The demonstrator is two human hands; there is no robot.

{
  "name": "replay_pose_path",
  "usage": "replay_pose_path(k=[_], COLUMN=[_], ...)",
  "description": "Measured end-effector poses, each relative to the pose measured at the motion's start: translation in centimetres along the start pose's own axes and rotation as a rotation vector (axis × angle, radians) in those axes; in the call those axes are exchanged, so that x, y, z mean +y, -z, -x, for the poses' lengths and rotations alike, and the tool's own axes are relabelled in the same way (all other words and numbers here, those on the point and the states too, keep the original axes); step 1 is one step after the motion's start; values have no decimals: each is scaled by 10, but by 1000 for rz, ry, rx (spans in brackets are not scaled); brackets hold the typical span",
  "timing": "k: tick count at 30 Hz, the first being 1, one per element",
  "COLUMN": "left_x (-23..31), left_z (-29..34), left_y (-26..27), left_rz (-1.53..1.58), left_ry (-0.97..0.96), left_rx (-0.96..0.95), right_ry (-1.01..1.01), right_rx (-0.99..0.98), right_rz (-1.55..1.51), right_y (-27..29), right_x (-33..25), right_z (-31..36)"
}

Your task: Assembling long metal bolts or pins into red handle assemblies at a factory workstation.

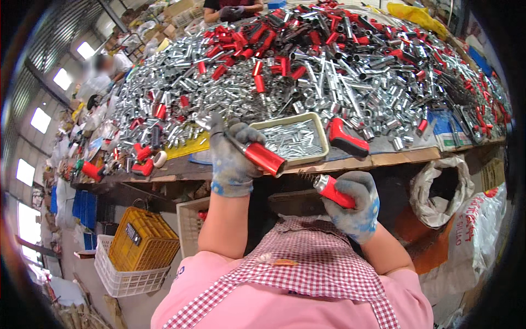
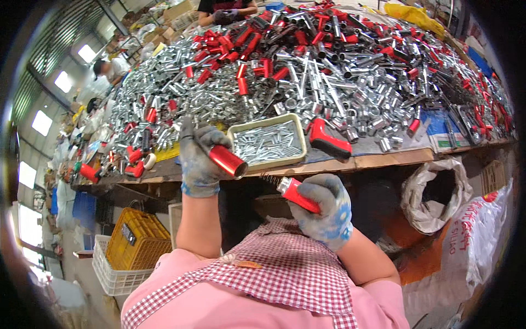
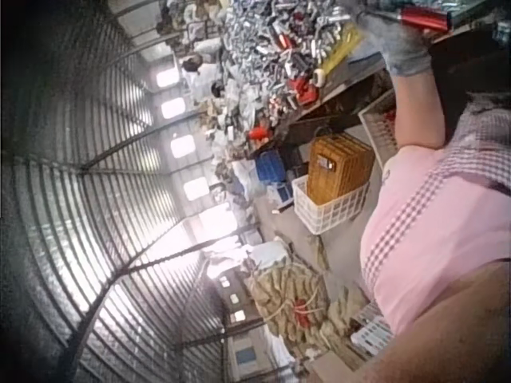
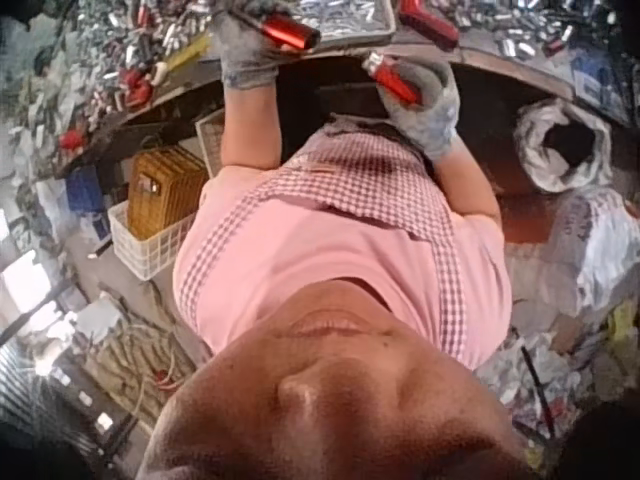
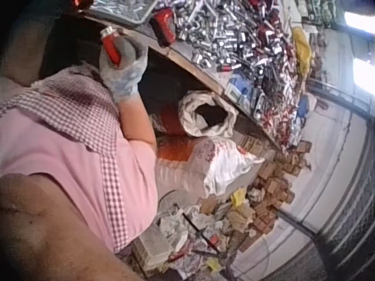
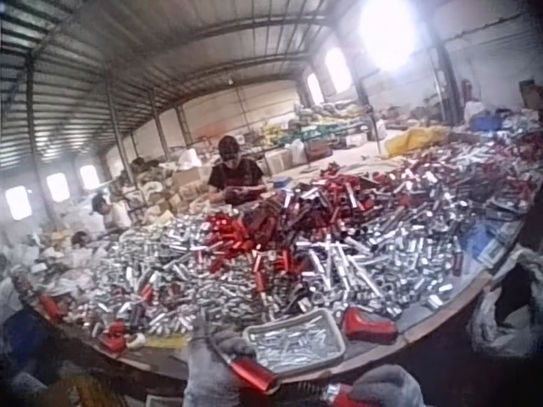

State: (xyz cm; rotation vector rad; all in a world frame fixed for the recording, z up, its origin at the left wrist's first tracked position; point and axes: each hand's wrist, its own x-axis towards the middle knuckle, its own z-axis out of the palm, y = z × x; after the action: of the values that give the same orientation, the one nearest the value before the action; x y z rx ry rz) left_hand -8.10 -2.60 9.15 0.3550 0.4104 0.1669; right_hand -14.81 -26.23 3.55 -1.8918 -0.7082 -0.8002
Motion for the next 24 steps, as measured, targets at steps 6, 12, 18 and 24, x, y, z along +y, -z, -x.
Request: replay_pose_path(k=[6, 12, 18, 24], left_x=[-20, -20, -15, -23], left_z=[1, 1, 2, 22], left_y=[15, 13, 16, -5], left_rz=[-122, -40, -3, -382], left_ry=[-76, -65, -13, 90], left_rx=[103, -16, -521, -1496], right_ry=[450, 368, -331, -1540], right_rx=[-172, -217, -272, -905], right_rz=[301, 221, -235, -2003], right_y=[-14, -24, -24, -85], right_x=[-5, 5, -9, 21], right_z=[-15, -15, -19, 50])
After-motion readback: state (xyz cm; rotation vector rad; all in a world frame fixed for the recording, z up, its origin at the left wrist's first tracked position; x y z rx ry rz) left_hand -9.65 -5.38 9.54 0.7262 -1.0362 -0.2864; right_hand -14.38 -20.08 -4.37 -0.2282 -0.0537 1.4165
